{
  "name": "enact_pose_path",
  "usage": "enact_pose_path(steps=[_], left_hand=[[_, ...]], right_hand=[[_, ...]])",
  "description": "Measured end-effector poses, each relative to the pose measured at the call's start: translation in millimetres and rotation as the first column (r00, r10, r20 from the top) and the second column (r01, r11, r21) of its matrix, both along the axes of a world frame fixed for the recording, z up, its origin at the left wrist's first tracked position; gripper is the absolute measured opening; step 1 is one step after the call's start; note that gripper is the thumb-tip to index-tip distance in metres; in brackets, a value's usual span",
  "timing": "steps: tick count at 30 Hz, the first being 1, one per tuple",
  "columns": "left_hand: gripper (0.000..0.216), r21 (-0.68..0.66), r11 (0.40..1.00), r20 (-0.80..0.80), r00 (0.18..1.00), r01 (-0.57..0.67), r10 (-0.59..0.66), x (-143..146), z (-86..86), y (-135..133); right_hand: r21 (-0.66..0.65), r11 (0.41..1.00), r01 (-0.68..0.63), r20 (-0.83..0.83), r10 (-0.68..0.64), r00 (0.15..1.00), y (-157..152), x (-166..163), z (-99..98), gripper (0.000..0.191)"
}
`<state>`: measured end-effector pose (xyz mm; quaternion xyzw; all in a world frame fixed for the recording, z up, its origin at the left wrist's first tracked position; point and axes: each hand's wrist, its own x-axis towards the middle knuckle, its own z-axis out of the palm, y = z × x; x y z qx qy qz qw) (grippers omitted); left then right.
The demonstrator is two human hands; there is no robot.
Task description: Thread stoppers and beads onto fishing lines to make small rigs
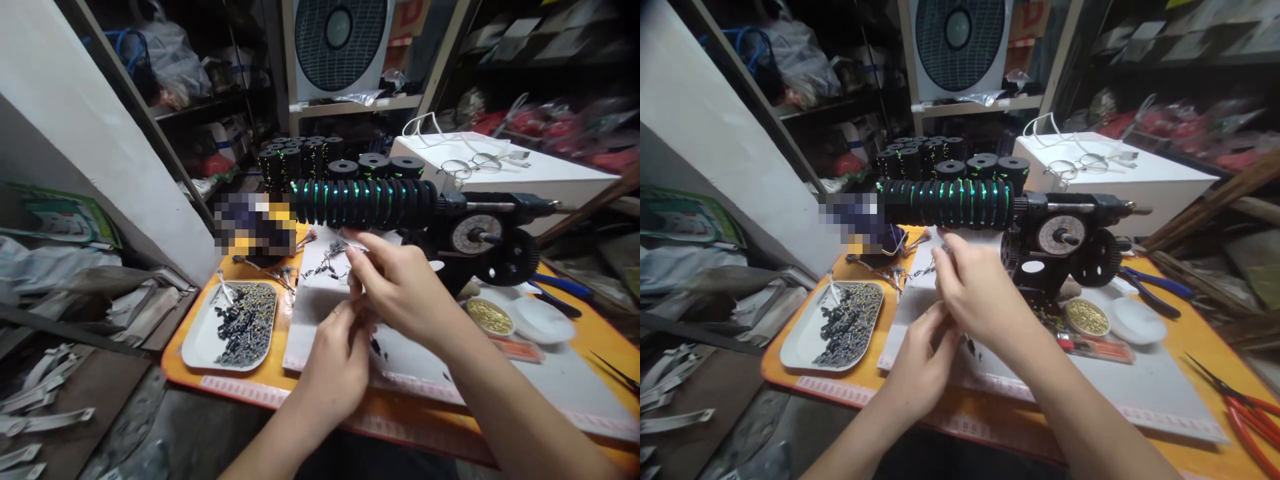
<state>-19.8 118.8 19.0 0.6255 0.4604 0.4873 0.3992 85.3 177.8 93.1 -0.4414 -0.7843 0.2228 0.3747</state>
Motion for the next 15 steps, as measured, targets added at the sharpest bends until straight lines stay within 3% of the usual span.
enact_pose_path(steps=[4, 9, 15], left_hand=[[0.03, 0.005, 1.0, -0.064, 0.998, 0.007, -0.007, -1, -1.1, -2], [0.039, -0.042, 0.999, -0.153, 0.988, 0.025, -0.031, -4, 1.2, -6], [0.043, 0.001, 1.0, -0.263, 0.965, 0.014, -0.013, -14, 1.9, -11]], right_hand=[[-0.012, 0.998, 0.054, -0.134, -0.055, 0.989, 17, -11, -5.2, 0.041], [0.062, 0.978, 0.2, -0.229, -0.181, 0.956, 20, -19, -21.1, 0.02], [0.106, 0.964, 0.245, -0.238, -0.215, 0.947, 7, -12, -18.3, 0.019]])
